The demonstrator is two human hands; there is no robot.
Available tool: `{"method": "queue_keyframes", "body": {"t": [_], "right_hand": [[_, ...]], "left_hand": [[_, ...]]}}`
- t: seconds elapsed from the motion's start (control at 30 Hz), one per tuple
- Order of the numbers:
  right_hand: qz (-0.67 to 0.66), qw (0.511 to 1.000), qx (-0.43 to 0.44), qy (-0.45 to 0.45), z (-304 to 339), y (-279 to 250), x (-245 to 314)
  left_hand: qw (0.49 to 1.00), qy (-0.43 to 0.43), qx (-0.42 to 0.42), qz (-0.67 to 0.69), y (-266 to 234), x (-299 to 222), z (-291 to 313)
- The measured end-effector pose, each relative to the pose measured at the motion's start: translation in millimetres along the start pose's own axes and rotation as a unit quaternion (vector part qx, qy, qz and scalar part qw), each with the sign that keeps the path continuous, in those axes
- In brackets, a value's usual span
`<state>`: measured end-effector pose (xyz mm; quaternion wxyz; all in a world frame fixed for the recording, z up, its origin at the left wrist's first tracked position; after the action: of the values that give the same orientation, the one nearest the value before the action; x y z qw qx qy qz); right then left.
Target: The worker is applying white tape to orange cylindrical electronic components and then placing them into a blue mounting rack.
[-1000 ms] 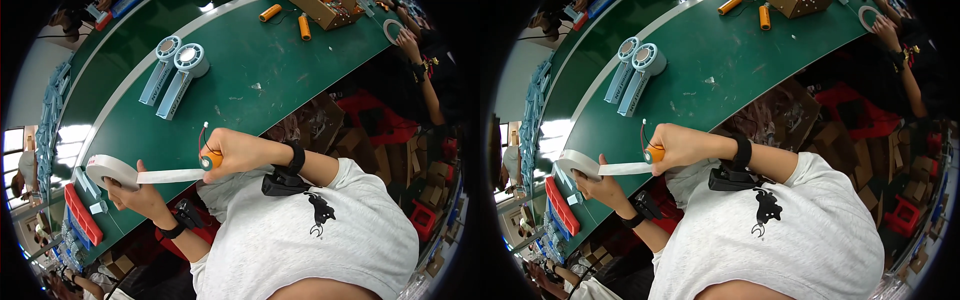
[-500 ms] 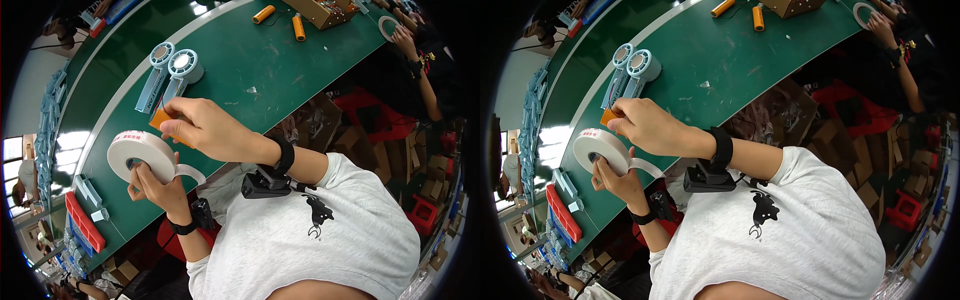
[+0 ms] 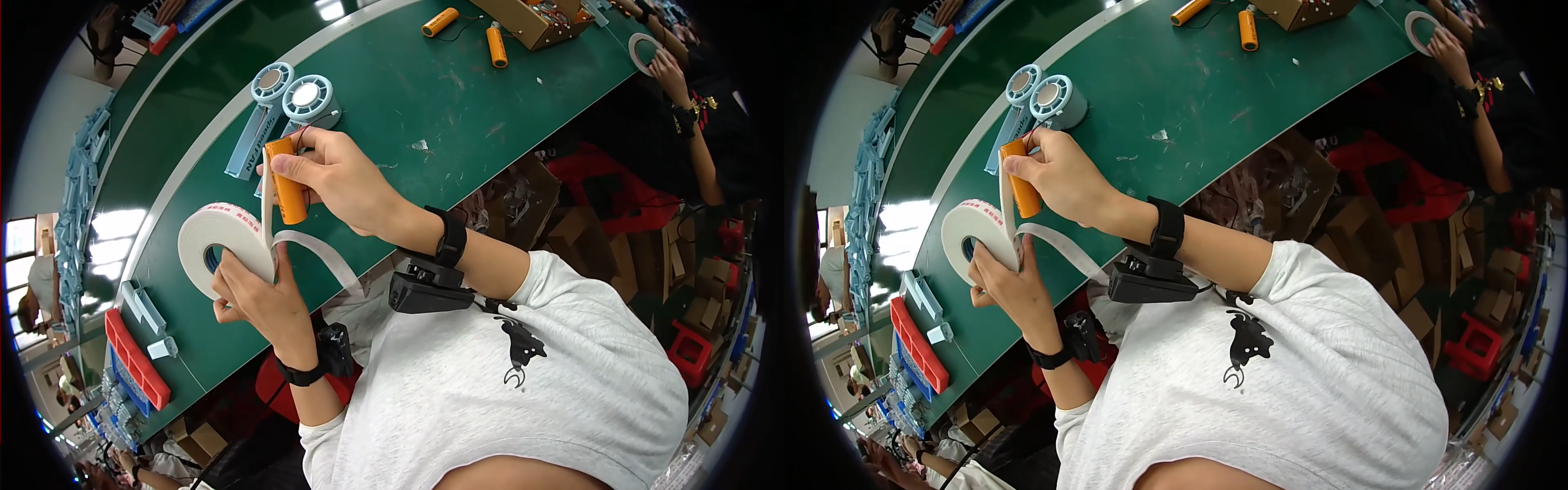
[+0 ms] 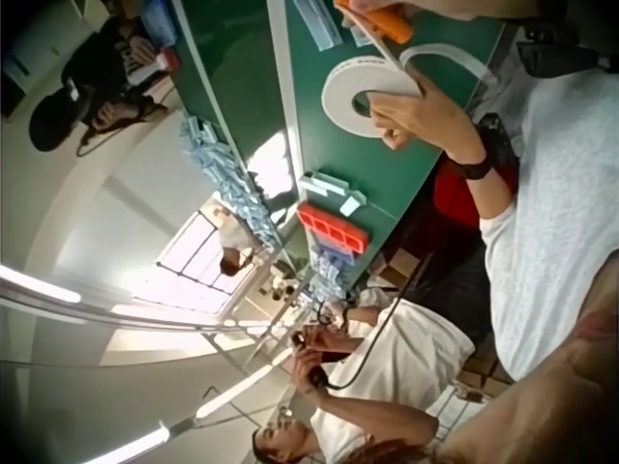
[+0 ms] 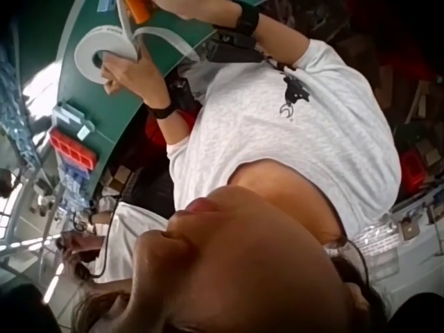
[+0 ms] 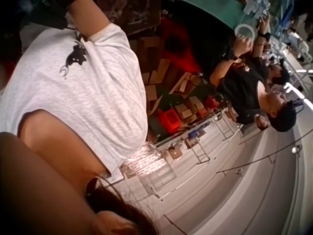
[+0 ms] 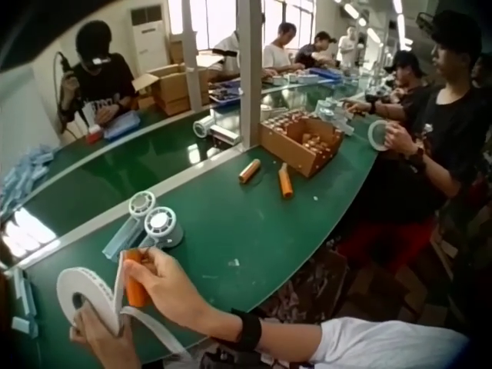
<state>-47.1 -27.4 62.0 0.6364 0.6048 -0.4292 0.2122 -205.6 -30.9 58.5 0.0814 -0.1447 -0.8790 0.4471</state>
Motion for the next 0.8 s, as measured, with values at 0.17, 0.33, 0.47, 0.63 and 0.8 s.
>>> {"method": "queue_keyframes", "body": {"t": [0.17, 0.33, 0.47, 0.63, 0.8], "right_hand": [[-0.007, 0.997, -0.046, -0.064, -9, 12, -26], [-0.211, 0.956, -0.156, -0.128, -44, -1, -2], [0.119, 0.984, -0.038, -0.128, -34, 6, 39], [0.475, 0.859, 0.189, 0.012, 4, 19, -20], [0.526, 0.757, 0.377, 0.086, 39, 9, 18]], "left_hand": [[0.997, 0.066, 0.04, 0.0, 8, -11, 5], [0.992, 0.049, 0.115, 0.006, 4, 8, 34], [0.991, 0.028, 0.125, -0.031, 5, 70, 41], [0.97, -0.009, 0.241, -0.033, 23, 118, -4], [0.979, 0.064, 0.188, -0.039, -17, 87, -39]]}}
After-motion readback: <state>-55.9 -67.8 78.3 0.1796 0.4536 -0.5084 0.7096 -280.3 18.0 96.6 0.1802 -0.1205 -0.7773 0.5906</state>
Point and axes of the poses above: each hand's wrist, its own z-axis away from the middle knuckle, its own y-axis out of the palm, x = y × z, the point moved 4 cm from there along -z, towards the middle knuckle, and after that the axes turned 10 degrees about -z, right-handed, at the moved point
